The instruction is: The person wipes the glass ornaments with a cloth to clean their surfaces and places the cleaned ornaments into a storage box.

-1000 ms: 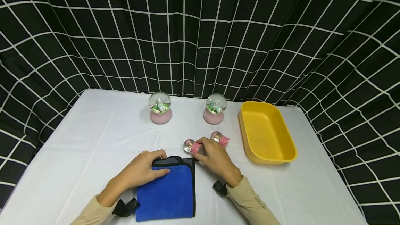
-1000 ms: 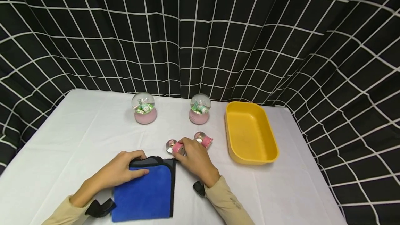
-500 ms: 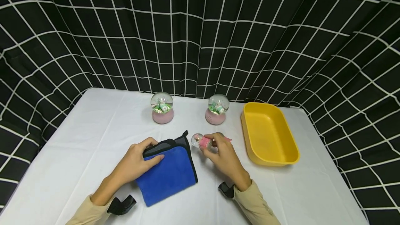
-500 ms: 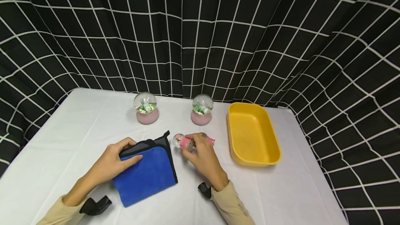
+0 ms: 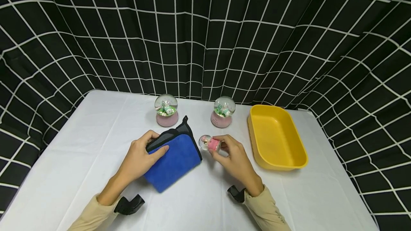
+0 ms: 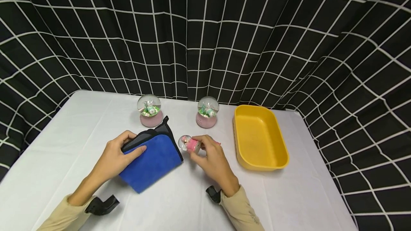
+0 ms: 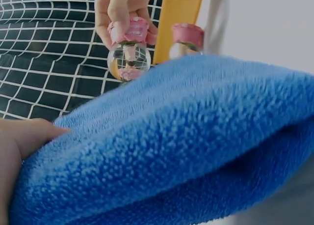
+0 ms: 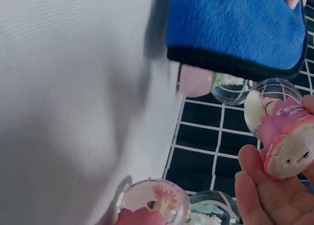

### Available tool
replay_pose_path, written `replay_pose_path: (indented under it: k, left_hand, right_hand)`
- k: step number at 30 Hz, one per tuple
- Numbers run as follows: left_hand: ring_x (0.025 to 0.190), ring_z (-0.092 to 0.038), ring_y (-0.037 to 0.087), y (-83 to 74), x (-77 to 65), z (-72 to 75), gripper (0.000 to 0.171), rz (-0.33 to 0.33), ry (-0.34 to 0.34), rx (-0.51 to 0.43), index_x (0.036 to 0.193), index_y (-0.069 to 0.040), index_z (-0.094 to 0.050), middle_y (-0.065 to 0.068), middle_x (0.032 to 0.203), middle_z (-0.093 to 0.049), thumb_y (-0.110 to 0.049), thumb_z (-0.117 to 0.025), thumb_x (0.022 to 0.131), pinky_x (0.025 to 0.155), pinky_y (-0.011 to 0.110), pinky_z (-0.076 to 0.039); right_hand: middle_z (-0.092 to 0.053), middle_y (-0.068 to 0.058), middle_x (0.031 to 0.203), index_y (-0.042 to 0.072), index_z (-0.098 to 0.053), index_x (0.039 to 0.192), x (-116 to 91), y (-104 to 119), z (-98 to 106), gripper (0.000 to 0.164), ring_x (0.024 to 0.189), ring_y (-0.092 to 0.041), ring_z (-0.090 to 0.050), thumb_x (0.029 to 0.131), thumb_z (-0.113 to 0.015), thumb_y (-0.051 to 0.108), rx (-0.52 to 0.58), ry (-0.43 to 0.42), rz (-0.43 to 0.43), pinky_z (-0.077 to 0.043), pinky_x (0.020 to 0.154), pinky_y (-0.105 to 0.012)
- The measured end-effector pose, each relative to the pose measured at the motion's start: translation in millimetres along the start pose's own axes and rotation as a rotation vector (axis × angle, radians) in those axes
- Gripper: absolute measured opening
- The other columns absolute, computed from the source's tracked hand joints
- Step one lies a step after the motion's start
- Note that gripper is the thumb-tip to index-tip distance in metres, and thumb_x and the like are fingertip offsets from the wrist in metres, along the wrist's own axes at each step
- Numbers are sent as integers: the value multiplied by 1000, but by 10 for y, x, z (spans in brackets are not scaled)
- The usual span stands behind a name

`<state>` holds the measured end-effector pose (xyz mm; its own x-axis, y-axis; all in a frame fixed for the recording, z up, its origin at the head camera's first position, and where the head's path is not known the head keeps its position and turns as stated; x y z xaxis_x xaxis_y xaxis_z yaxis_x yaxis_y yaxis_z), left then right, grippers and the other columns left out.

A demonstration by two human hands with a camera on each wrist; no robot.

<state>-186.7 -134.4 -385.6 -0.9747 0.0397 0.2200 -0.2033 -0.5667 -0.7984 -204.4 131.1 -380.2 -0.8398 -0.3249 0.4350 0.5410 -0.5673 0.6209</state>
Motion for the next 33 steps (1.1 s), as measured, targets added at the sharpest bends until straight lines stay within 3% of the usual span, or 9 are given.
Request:
replay_pose_path:
  k: [6, 17, 26, 33]
  left_hand:
    - [81, -64, 12, -32, 60, 9, 24, 59, -12, -24, 104, -16, -61, -2, 89, -75, -27, -75, 88, 81, 30, -47]
    - [75, -63, 11, -168, 115, -57, 27, 91, -12, -91, 110, -13, -60, 4, 90, -74, -27, -72, 90, 74, 28, -47]
    - [78, -67, 11, -230, 90, -186, 31, 64, 35, -162, 115, -13, -58, 6, 97, -76, -20, -74, 89, 78, 29, -50]
    - [70, -70, 13, -301, 48, -264, 32, 83, 116, -316, 117, -9, -54, 15, 98, -74, -15, -71, 91, 64, 28, -56]
  right_hand:
    - [-70, -10, 100, 3, -66, 112, 3, 21, 15, 34, 82, -16, -67, 80, -79, 7, 47, 7, 25, -60, 76, -36]
    - [-71, -5, 97, 5, -67, 112, -24, 197, -48, 38, 83, -15, -65, 77, -81, 10, 69, 13, 190, -57, 76, -32]
    - [-73, -5, 103, 8, -68, 113, -50, 271, -113, 38, 87, -15, -63, 77, -81, 6, 137, 49, 184, -57, 78, -31]
    - [-74, -5, 103, 7, -69, 111, -46, 275, -172, 36, 86, -14, -65, 77, -81, 6, 152, 93, 151, -57, 78, -30]
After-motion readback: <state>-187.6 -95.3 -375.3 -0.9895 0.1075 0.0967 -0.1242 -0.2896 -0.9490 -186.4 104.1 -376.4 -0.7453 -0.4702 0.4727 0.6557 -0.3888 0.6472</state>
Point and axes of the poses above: each hand's wrist, its own x-axis towards the middle knuckle, its own z-axis out of the back of the hand, y = z × x, the point moved 8 cm from there along x, towards the middle knuckle
